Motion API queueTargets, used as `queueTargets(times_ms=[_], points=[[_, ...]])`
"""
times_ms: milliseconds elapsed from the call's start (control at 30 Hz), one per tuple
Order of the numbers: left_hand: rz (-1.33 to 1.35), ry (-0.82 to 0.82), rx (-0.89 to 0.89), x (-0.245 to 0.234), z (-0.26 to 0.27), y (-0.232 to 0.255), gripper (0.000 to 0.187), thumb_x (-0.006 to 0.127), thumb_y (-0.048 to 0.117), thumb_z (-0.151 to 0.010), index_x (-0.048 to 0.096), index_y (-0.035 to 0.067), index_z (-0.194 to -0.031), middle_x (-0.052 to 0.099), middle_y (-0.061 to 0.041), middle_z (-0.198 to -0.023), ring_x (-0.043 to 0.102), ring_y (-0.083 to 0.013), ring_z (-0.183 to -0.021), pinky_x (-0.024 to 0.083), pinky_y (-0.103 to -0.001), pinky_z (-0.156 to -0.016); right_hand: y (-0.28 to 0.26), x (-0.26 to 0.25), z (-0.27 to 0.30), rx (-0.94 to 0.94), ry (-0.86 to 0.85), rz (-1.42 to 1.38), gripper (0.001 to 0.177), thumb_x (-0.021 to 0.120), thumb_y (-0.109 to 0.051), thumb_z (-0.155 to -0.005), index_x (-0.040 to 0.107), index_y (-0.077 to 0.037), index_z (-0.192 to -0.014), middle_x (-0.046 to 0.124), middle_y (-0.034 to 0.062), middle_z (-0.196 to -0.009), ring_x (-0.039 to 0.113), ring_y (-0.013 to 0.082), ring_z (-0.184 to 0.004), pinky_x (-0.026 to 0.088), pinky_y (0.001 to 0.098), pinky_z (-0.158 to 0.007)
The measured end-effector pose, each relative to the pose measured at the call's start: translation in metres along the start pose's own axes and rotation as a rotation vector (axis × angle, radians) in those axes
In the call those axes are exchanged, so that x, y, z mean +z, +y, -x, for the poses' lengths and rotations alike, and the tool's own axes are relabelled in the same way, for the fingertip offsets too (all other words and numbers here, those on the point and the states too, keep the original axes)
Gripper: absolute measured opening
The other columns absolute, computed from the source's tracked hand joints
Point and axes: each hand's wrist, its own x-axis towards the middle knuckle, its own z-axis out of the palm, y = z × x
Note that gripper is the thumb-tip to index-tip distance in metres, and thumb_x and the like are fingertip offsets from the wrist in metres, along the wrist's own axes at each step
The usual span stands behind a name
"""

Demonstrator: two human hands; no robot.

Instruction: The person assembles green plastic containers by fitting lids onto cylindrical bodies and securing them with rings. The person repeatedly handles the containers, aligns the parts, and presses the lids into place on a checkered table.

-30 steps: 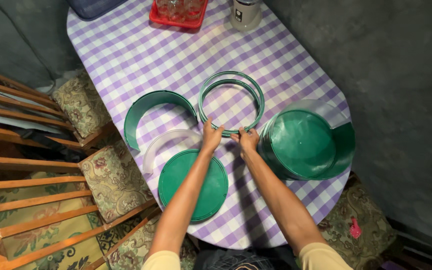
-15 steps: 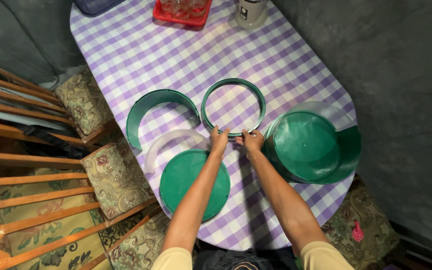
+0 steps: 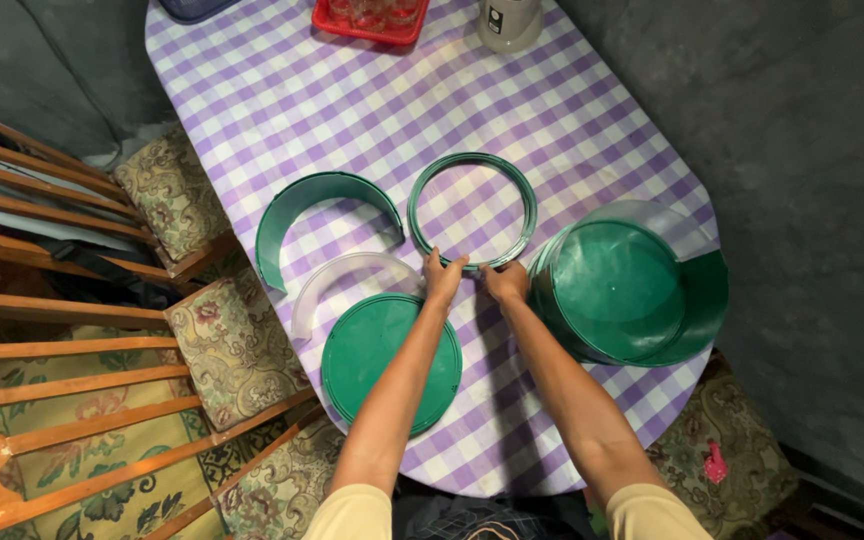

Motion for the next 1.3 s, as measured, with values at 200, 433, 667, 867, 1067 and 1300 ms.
queueTargets(times_ms=[200, 433, 667, 867, 1067, 1300], points=[[-0.055, -0.011, -0.010, 0.002, -0.003, -0.006, 0.098, 0.076, 0.038, -0.080, 0.031, 0.000, -0.158, 0.021, -0.025, -0.167, 0.018, -0.0370, -0.157, 0.020, -0.044, -0.126, -0.027, -0.012, 0.029, -0.043, -0.058, 0.189, 0.047, 0.080, -0.019, -0.083, 0.061, 0.001, -0.122, 0.075, 0.0140, -0.090, 0.074, 0.0250, -0.060, 0.060, 0.0380, -0.050], [-0.142, -0.065, 0.063, 0.000, -0.003, -0.016, 0.094, 0.071, 0.032, -0.084, 0.024, 0.001, -0.160, 0.012, -0.022, -0.170, 0.010, -0.0337, -0.159, 0.014, -0.042, -0.126, -0.021, -0.019, 0.036, -0.053, -0.106, 0.180, 0.072, 0.074, -0.015, -0.088, 0.041, 0.003, -0.149, 0.076, 0.0215, -0.088, 0.073, 0.0290, -0.055, 0.062, 0.0413, -0.049], [-0.147, 0.146, 0.376, 0.014, 0.022, 0.001, 0.061, 0.062, 0.017, -0.094, 0.045, -0.002, -0.149, 0.037, -0.030, -0.159, 0.031, -0.0405, -0.152, 0.027, -0.045, -0.124, 0.014, -0.021, 0.040, -0.164, -0.257, 0.033, 0.063, 0.064, -0.011, -0.089, 0.047, -0.001, -0.149, 0.074, 0.0167, -0.079, 0.070, 0.0241, -0.053, 0.060, 0.0393, -0.047], [0.249, -0.017, 0.523, 0.026, 0.035, 0.028, 0.036, 0.056, 0.005, -0.096, 0.063, -0.002, -0.131, 0.072, -0.021, -0.126, 0.069, -0.0317, -0.121, 0.053, -0.039, -0.103, -0.017, -0.059, 0.103, -0.381, -0.429, 0.293, 0.041, 0.059, -0.015, -0.090, 0.069, -0.002, -0.128, 0.075, 0.0116, -0.073, 0.070, 0.0212, -0.050, 0.058, 0.0370, -0.051], [0.338, -0.430, 0.489, 0.022, 0.040, 0.043, 0.032, 0.051, 0.004, -0.104, 0.064, 0.001, -0.133, 0.075, -0.013, -0.121, 0.072, -0.0235, -0.114, 0.057, -0.031, -0.093, -0.061, -0.115, 0.180, -0.829, 0.131, 0.396, 0.028, 0.074, -0.025, -0.086, 0.075, -0.005, -0.106, 0.075, 0.0161, -0.080, 0.072, 0.0283, -0.069, 0.058, 0.0402, -0.068], [0.253, -0.645, 0.449, 0.041, 0.062, 0.054, 0.042, 0.046, 0.002, -0.097, 0.059, 0.005, -0.137, 0.069, -0.010, -0.133, 0.066, -0.0198, -0.123, 0.053, -0.031, -0.092, -0.073, -0.154, 0.175, -0.879, 0.381, 0.616, 0.068, 0.079, -0.030, -0.079, 0.054, 0.004, -0.132, 0.069, 0.0267, -0.101, 0.069, 0.0442, -0.089, 0.056, 0.0508, -0.074]])
